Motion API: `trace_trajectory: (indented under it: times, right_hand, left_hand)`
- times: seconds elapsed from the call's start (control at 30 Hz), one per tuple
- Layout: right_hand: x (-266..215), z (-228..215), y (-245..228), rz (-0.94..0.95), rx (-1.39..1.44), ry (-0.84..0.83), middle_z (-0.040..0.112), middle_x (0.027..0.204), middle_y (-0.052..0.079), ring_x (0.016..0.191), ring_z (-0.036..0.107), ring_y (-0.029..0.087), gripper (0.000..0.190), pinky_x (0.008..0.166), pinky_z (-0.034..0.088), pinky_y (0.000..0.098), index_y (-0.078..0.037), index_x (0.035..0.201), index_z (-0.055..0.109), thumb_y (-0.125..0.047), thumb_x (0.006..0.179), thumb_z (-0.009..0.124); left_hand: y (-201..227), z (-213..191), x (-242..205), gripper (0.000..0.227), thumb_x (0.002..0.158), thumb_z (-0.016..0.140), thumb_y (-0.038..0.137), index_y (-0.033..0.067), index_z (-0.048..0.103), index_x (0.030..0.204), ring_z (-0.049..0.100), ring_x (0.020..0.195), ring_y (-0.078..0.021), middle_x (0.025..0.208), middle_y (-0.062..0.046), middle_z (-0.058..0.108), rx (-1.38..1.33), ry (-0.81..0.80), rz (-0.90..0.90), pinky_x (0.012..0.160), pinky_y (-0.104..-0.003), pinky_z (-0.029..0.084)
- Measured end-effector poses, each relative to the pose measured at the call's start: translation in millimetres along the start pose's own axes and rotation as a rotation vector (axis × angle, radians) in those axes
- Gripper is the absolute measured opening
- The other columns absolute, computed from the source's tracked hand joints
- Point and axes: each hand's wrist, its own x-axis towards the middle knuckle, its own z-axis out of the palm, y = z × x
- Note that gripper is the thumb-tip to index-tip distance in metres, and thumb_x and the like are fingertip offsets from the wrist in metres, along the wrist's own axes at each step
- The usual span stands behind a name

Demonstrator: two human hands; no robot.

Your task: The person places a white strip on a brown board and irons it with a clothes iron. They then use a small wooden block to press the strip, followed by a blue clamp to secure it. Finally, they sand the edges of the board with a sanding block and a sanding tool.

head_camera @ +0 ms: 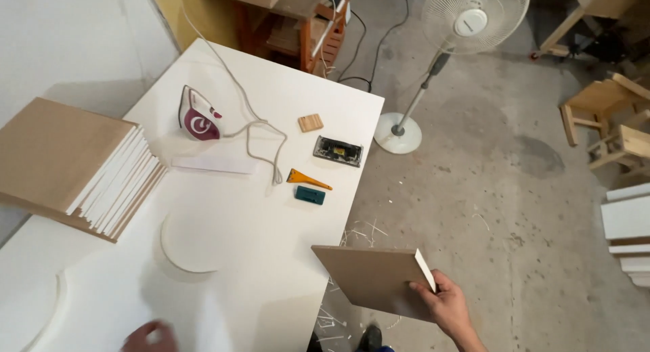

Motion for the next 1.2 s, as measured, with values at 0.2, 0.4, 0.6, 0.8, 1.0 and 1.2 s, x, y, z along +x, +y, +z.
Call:
trace_trajectory:
  times: [0.2,0.4,0.6,0.8,1.0,1.2]
  right_hand:
    - [-46,-40,-15,0.236,0.144,0.122,0.072,0.081,0.008,0.08,0.061,0.021,0.017,0.073,0.043,0.032,-0.005,0.09,0.078,-0.018,0.082,0.085]
    - [-59,-58,32,0.284,0.667,0.256,0.072,0.113,0.027,0.099,0.066,0.036,0.033,0.086,0.051,0.0449,0.01,0.121,0.066,0.001,0.089,0.067]
    - [-9,62,47,0.442,0.834,0.088,0.076,0.104,0.026,0.086,0.07,0.036,0.033,0.076,0.055,0.042,0.003,0.11,0.065,-0.013,0.083,0.075]
    - [48,184,32,0.572,0.915,-0.087,0.074,0.113,0.021,0.097,0.07,0.034,0.036,0.086,0.058,0.0462,0.002,0.119,0.063,-0.012,0.087,0.072]
    - [60,219,6,0.59,0.805,-0.137,0.072,0.123,0.016,0.108,0.067,0.032,0.041,0.097,0.053,0.0468,-0.007,0.129,0.057,-0.014,0.09,0.067]
    - [92,216,2,0.488,0.358,-0.179,0.024,0.168,0.017,0.154,0.029,0.033,0.125,0.126,0.023,0.0538,-0.004,0.161,0.015,-0.084,0.071,0.046]
  left_hand:
    - [276,119,-36,0.028,0.082,0.076,0.012,0.019,0.081,0.109,0.076,0.084,-0.0126,0.102,0.0,0.078,-0.499,-0.704,-0.004,0.078,-0.029,0.061]
    - [389,111,-43,0.052,0.096,0.053,0.05,0.02,0.067,0.136,0.066,0.128,-0.019,0.136,-0.002,0.072,-0.433,-1.175,-0.113,0.106,-0.032,0.049]
    - [375,120,2,0.041,0.094,0.06,0.05,0.0138,0.069,0.111,0.075,0.102,-0.0196,0.111,-0.002,0.081,-0.461,-1.046,-0.26,0.085,-0.034,0.052]
    - [295,173,52,0.051,0.082,0.073,0.044,0.0064,0.067,0.117,0.058,0.109,-0.0443,0.109,-0.021,0.06,-0.03,-0.511,0.117,0.1,-0.051,0.045]
    - [272,185,71,0.063,0.074,0.077,0.054,0.0043,0.066,0.112,0.059,0.103,-0.0419,0.107,-0.02,0.062,0.189,-0.326,0.206,0.093,-0.054,0.046]
    - [323,155,63,0.077,0.084,0.064,0.038,0.0,0.048,0.149,0.052,0.131,-0.0407,0.147,-0.026,0.051,0.308,-0.238,0.518,0.107,-0.05,0.044]
